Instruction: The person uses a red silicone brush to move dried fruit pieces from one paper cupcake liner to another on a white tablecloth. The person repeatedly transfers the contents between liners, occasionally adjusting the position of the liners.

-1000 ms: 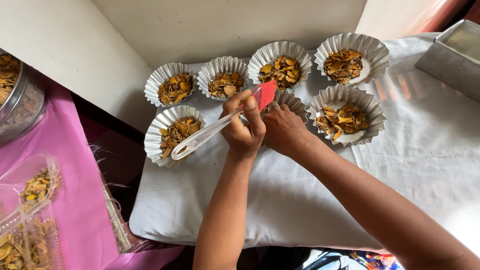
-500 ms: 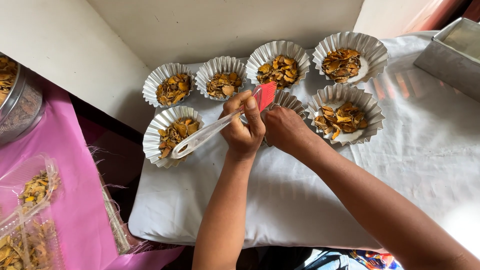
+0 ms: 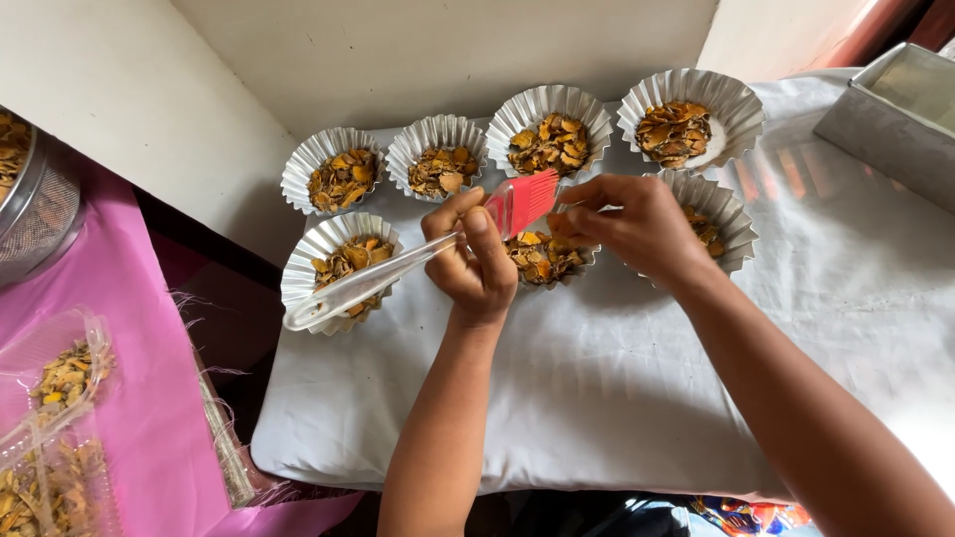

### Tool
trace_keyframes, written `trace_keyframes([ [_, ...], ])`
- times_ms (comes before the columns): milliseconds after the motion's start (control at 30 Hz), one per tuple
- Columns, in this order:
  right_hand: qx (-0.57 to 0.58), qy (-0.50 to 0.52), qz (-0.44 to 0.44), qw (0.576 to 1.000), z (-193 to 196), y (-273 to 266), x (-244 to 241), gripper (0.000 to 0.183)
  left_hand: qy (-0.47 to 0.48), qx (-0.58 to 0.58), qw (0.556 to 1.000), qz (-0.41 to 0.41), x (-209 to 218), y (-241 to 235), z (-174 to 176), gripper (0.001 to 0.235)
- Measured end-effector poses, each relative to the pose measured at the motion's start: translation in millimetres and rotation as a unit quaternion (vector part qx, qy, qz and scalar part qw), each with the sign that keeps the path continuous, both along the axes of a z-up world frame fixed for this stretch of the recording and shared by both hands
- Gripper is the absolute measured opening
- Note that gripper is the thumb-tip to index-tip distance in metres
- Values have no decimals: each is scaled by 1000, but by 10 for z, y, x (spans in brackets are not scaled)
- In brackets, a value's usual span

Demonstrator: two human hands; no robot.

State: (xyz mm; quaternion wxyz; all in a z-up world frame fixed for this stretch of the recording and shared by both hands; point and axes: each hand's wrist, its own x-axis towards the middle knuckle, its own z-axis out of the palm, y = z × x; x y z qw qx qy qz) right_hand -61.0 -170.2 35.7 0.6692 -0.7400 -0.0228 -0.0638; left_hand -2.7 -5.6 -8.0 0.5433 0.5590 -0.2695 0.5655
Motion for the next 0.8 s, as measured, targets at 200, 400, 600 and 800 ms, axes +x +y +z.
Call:
trace_keyframes([
  [200,184,-3,-57,981,-290,-182,-67,19,20,-2,999,-47,-267,-192,-8,25],
  [400,242,-34,-87,966,-279,-288,-260,20,1,54,998,-43,-59,-158,-90,20],
  [600,227,-52,-111,966,-416,-239,-205,18,12,38,997,-73,-177,-216,-200,25],
  [800,247,-60,-104,961,-390,-212,-233,19,17,145,985,-86,-121,-209,-78,21],
])
